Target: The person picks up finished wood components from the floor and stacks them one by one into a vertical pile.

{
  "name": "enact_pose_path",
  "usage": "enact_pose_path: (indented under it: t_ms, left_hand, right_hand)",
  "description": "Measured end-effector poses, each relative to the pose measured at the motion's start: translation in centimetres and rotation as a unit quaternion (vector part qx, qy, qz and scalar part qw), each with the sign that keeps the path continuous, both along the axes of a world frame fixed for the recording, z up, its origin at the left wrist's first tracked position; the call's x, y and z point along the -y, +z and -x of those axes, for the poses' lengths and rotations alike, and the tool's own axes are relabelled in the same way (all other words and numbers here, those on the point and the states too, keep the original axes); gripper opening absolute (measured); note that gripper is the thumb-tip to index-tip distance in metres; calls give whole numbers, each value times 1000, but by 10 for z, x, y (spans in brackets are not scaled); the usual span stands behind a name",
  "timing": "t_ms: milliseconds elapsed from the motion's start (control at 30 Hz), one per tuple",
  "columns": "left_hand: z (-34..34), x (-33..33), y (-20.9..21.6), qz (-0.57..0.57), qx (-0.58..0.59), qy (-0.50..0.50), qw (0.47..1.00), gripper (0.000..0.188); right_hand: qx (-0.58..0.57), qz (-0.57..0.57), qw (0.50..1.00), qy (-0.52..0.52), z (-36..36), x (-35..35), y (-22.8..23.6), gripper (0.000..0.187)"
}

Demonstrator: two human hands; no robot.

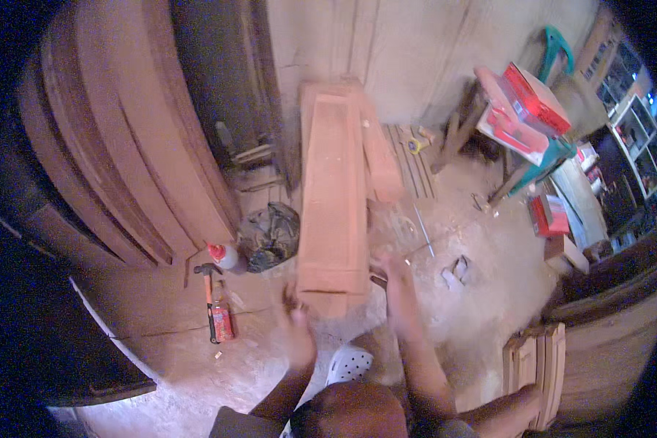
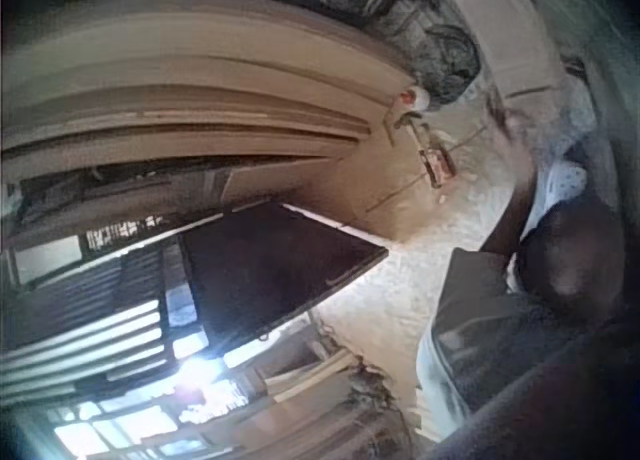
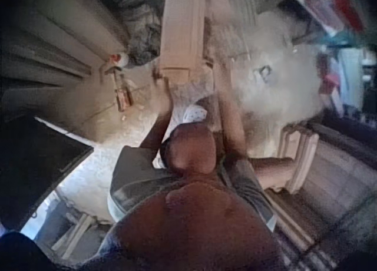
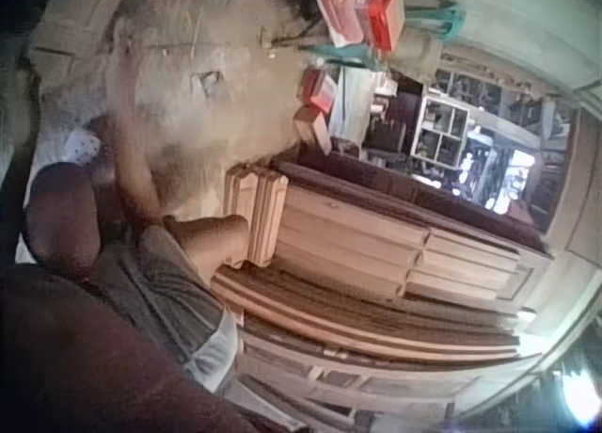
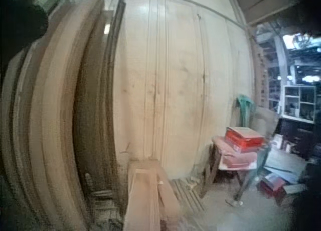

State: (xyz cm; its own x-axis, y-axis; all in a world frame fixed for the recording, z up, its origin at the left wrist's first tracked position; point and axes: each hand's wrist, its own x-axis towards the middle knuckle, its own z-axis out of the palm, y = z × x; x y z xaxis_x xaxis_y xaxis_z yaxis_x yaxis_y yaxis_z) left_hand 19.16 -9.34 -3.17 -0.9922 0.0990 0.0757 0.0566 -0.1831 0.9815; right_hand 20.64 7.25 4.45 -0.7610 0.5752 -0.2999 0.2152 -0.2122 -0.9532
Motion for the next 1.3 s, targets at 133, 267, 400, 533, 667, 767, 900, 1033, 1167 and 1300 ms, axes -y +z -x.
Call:
enact_pose_path:
  t_ms: [133,267,400,533,667,767,900,1033,1167,1300]
  left_hand:
    - [-7,26,7,-162,251,-20,954,79]
    - [17,32,-12,-224,209,-172,936,73]
    - [63,32,3,-154,223,-121,955,75]
    - [125,17,-4,-122,219,-128,960,83]
    - [147,-18,3,-119,256,-202,938,97]
    - [164,-28,-13,-153,303,-259,905,101]
    - [131,-75,7,-195,271,-254,908,87]
    - [110,-88,25,-136,239,-276,921,77]
    - [98,-96,21,-135,237,-262,926,65]
    - [79,-86,19,-201,280,-229,910,56]
  right_hand:
    - [49,193,971,132,19,-24,-11,67]
    - [-33,274,956,103,21,-9,-35,70]
    - [-86,219,962,137,17,-15,-39,70]
    - [-29,264,953,149,14,-17,-11,65]
    - [-22,242,957,157,-9,-38,-16,65]
    - [-34,206,962,178,-22,-33,-21,62]
    - [18,177,970,166,-57,-51,-10,58]
    - [5,127,970,210,-67,-73,-29,61]
    - [-21,63,970,233,-70,-85,-40,66]
    - [-32,-17,953,299,-86,-79,-21,73]
